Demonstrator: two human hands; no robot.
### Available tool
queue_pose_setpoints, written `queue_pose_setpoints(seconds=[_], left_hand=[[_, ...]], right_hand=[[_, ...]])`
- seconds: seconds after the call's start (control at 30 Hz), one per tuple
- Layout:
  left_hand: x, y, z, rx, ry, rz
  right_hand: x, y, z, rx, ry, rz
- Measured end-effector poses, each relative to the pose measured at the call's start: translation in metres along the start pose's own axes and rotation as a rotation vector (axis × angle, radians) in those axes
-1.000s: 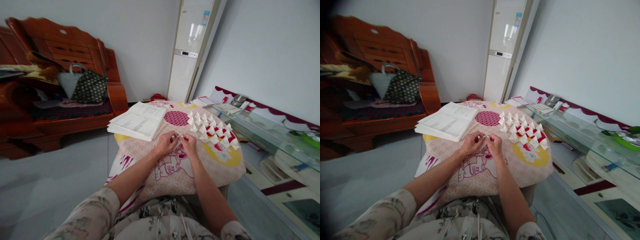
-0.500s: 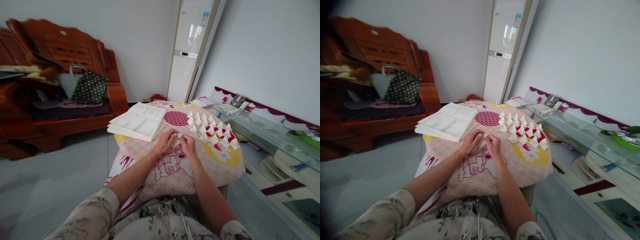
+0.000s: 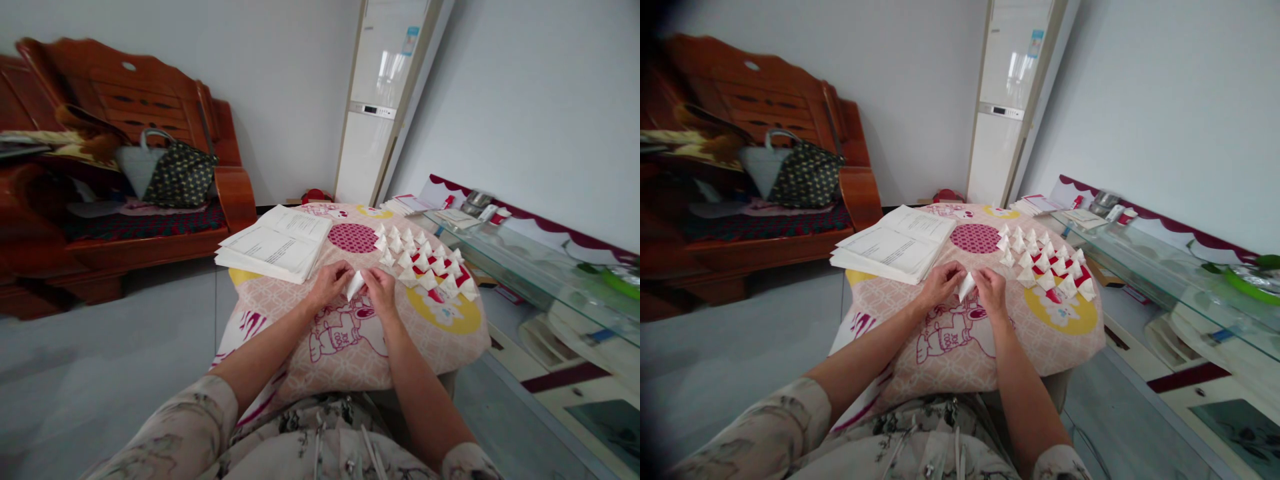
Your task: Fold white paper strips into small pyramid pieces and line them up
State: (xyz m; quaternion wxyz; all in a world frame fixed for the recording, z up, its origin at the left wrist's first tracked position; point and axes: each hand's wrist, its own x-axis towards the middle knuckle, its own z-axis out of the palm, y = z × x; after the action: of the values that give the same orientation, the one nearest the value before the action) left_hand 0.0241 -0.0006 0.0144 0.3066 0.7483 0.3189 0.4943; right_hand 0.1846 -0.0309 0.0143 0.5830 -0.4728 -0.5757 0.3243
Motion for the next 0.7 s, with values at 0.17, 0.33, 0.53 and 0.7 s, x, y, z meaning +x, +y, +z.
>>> queue_pose_setpoints(seconds=[0.17,0.33,0.53,0.7], left_hand=[[0.001,0.001,-0.004,-0.05,-0.037,-0.052],[0.004,-0.005,-0.009,-0.162,-0.09,-0.135],[0.003,-0.005,-0.009,-0.433,-0.187,-0.231],[0.002,-0.004,-0.009,-0.693,-0.252,-0.347]], right_hand=[[-0.001,-0.001,0.0,0.104,0.035,0.06],[0.005,0.002,-0.005,0.478,0.204,0.253],[0.014,0.012,-0.01,0.694,0.268,0.419],[0.015,0.013,-0.009,0.726,0.24,0.385]])
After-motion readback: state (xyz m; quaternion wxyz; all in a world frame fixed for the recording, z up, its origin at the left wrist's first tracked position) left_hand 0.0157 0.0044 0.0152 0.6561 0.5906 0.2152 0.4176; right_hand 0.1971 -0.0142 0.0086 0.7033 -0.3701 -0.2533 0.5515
